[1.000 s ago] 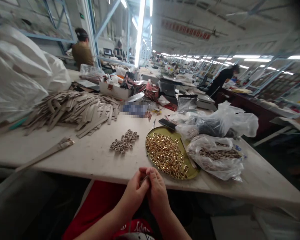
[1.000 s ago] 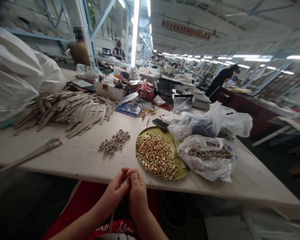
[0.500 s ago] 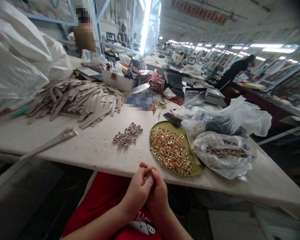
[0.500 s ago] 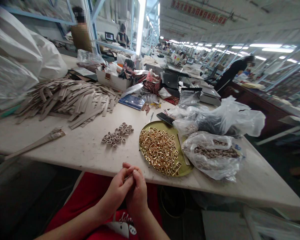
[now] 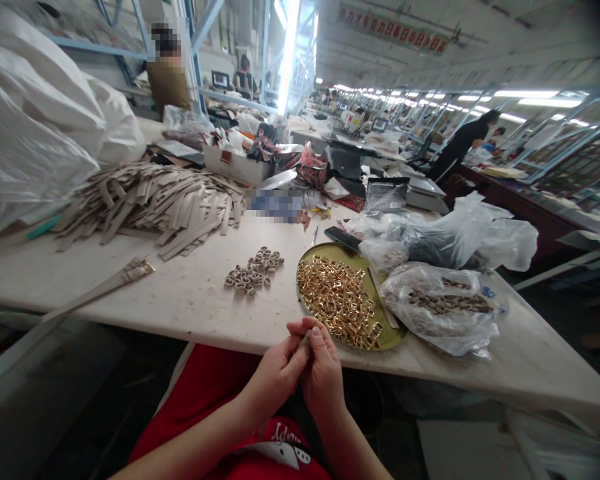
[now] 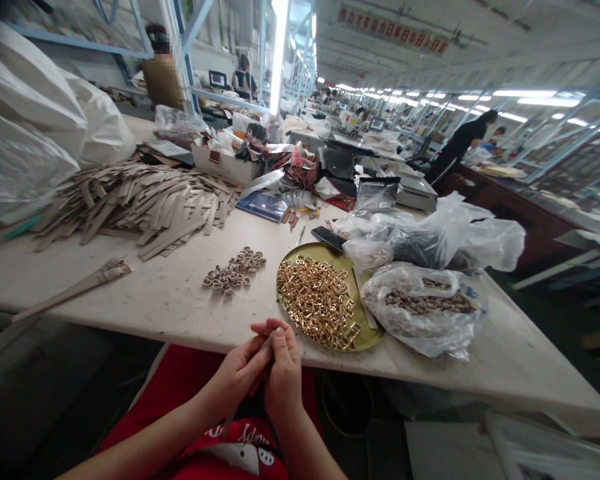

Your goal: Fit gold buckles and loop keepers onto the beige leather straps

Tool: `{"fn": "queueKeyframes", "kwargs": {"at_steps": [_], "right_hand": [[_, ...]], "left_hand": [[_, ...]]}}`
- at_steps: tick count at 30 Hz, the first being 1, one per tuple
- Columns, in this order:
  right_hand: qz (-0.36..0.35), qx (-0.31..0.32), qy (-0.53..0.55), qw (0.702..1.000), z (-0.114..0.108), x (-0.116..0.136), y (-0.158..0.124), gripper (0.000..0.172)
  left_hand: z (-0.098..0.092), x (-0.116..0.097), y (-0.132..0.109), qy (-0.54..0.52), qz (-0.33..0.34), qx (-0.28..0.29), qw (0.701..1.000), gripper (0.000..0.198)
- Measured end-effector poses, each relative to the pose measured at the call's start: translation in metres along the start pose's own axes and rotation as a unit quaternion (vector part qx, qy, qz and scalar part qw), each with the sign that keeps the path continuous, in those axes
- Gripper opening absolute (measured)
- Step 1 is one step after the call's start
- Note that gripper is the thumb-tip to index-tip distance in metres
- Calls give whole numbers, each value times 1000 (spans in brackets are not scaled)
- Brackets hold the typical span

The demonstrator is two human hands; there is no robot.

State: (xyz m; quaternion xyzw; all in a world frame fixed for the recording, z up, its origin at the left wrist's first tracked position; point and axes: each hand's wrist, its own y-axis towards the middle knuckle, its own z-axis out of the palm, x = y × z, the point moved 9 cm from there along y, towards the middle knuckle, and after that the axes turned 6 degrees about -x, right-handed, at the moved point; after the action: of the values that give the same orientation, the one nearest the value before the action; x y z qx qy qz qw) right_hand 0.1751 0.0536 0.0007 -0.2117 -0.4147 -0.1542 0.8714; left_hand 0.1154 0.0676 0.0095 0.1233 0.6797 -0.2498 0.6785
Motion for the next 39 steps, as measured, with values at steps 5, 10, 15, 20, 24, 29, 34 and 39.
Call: {"fn": "queueKeyframes", "kwargs": {"at_steps": [5, 10, 15, 20, 24, 29, 34, 39], "right_hand": [[-5, 3, 22, 1000, 1, -4, -2, 16], [-35, -7, -13, 999, -5, -7, -7, 17], [35, -29, 68, 997, -13, -23, -1, 16], [84, -27, 135, 987, -11, -30, 3, 15], [60, -37, 118, 991, -13, -32, 2, 15], [19, -44, 35, 998, -20, -33, 4, 19], [25, -29, -10, 999, -17, -25, 6, 23], [39, -26, 9, 999, -14, -30, 1, 23]], "left_hand": [[-7, -12, -5, 15, 64, -50, 997, 28], [-4, -8, -7, 77, 75, -61, 992, 27], [-3, -5, -3, 125, 85, -59, 987, 27], [-4, -2, 2, 83, 78, -51, 992, 28], [-7, 5, 2, 108, 57, -77, 990, 29], [-7, 8, 5, 129, 66, -66, 987, 29], [-6, 11, 10, 94, 49, -10, 994, 27], [-7, 12, 4, 72, 27, -25, 997, 26]]}}
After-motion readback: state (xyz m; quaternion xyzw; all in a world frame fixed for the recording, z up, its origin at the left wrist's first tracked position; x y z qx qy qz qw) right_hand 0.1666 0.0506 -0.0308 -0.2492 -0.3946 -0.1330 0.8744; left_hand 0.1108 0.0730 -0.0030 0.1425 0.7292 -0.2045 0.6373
